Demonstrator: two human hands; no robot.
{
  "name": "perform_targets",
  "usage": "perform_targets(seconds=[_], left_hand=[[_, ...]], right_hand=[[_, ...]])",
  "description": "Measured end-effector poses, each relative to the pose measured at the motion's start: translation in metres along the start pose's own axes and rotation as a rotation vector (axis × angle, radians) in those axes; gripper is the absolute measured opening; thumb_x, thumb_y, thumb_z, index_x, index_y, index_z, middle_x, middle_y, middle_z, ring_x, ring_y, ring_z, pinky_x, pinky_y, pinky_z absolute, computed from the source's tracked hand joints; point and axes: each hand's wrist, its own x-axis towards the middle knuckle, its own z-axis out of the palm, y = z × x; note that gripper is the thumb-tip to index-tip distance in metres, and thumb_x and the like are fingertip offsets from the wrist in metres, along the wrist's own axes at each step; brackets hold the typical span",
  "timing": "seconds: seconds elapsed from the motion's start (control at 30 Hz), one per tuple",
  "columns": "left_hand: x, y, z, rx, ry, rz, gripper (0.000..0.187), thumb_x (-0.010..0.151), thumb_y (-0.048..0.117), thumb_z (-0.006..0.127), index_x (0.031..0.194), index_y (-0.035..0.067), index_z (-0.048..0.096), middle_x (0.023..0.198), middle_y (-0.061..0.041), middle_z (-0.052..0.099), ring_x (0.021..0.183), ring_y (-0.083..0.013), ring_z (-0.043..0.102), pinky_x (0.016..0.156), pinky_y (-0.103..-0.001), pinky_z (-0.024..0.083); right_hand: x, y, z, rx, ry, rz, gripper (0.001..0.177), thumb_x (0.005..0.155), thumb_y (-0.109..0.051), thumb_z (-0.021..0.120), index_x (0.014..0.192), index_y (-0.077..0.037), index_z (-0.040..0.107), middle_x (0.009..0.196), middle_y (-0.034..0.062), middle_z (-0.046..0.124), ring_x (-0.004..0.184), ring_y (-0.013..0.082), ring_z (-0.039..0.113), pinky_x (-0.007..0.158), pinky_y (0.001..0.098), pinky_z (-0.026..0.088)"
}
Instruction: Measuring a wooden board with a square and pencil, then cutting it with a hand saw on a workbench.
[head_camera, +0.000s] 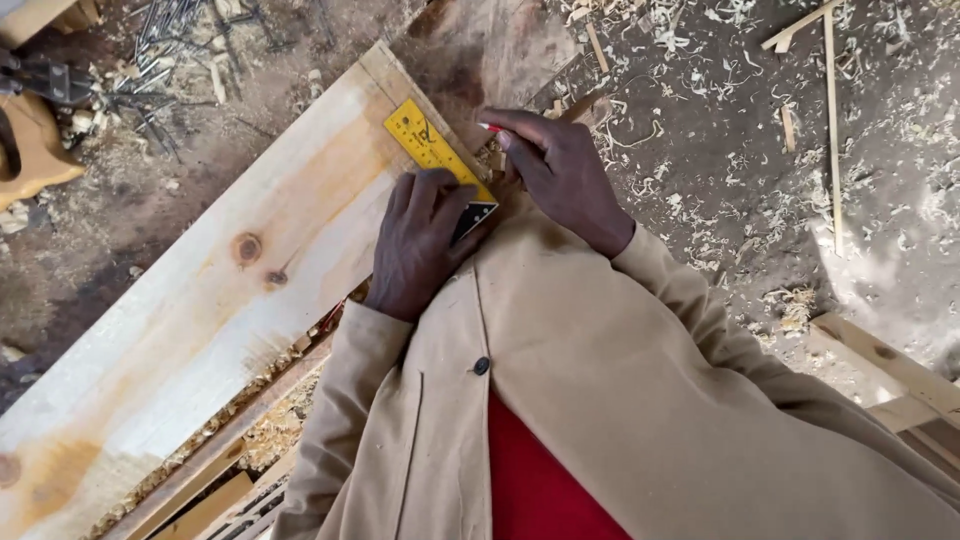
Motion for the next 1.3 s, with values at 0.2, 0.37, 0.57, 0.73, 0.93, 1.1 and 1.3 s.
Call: perform_targets(seconds=[0.2,0.37,0.57,0.73,0.93,1.1,1.3], left_hand=[[-0.006,-0.005,-0.005,-0.079,-0.017,-0.019,0.038,0.077,0.025,0.073,0.106,0.005,0.059,0.107,-0.014,0.047,0.079,-0.0303,0.049,0.066,-0.040,0.039],[-0.008,-0.005,-0.002,0.094,0.013,-0.015,0.044,0.078,0.034,0.071,0.110,0.007,0.058,0.121,-0.012,0.047,0.093,-0.0277,0.048,0.080,-0.039,0.033],[-0.006,0.000,-0.009,0.184,0.012,-0.187,0.069,0.072,0.034,0.082,0.125,0.002,0.051,0.138,-0.018,0.038,0.117,-0.0366,0.046,0.105,-0.056,0.014],[-0.005,0.000,-0.009,0.202,0.027,-0.225,0.068,0.066,0.035,0.083,0.120,0.004,0.056,0.135,-0.014,0.043,0.116,-0.0304,0.049,0.106,-0.057,0.010],[-0.007,-0.003,-0.002,0.241,0.029,-0.234,0.073,0.062,0.040,0.082,0.121,0.006,0.055,0.135,-0.011,0.043,0.116,-0.0269,0.047,0.107,-0.055,0.012],[-0.008,-0.010,0.000,0.267,0.028,-0.197,0.073,0.063,0.042,0.080,0.122,0.006,0.054,0.136,-0.009,0.042,0.119,-0.0243,0.046,0.107,-0.050,0.017],[-0.013,-0.012,-0.002,0.193,0.023,-0.195,0.072,0.065,0.044,0.077,0.123,0.009,0.053,0.139,-0.004,0.040,0.127,-0.0191,0.040,0.111,-0.041,0.019]], right_hand=[[0.001,0.008,0.002,0.071,0.014,0.028,0.027,0.094,-0.008,0.043,0.115,-0.008,0.060,0.057,0.0124,0.059,0.049,0.0173,0.056,0.049,0.0287,0.047],[0.005,-0.005,0.005,0.030,-0.001,0.024,0.026,0.095,-0.009,0.043,0.115,-0.007,0.060,0.060,0.0133,0.060,0.051,0.0180,0.057,0.048,0.0306,0.047],[0.011,-0.002,0.011,0.049,-0.027,0.037,0.028,0.096,-0.010,0.042,0.118,-0.006,0.058,0.061,0.0132,0.060,0.052,0.0157,0.056,0.048,0.0279,0.045],[0.016,-0.020,0.016,-0.040,-0.056,-0.026,0.030,0.095,-0.009,0.042,0.121,-0.005,0.056,0.063,0.0156,0.061,0.049,0.0179,0.054,0.050,0.0316,0.046],[0.024,0.003,0.030,-0.107,-0.049,-0.025,0.034,0.093,-0.008,0.048,0.125,-0.015,0.054,0.077,0.0215,0.063,0.072,0.0363,0.060,0.060,0.0438,0.048],[0.030,-0.005,0.031,-0.142,-0.046,-0.066,0.033,0.095,-0.008,0.044,0.127,-0.012,0.050,0.089,0.0252,0.064,0.084,0.0496,0.056,0.069,0.0562,0.051],[0.026,0.013,0.026,-0.106,-0.031,-0.035,0.032,0.094,-0.011,0.046,0.125,-0.014,0.053,0.064,0.0157,0.063,0.058,0.0270,0.062,0.051,0.0364,0.045]])
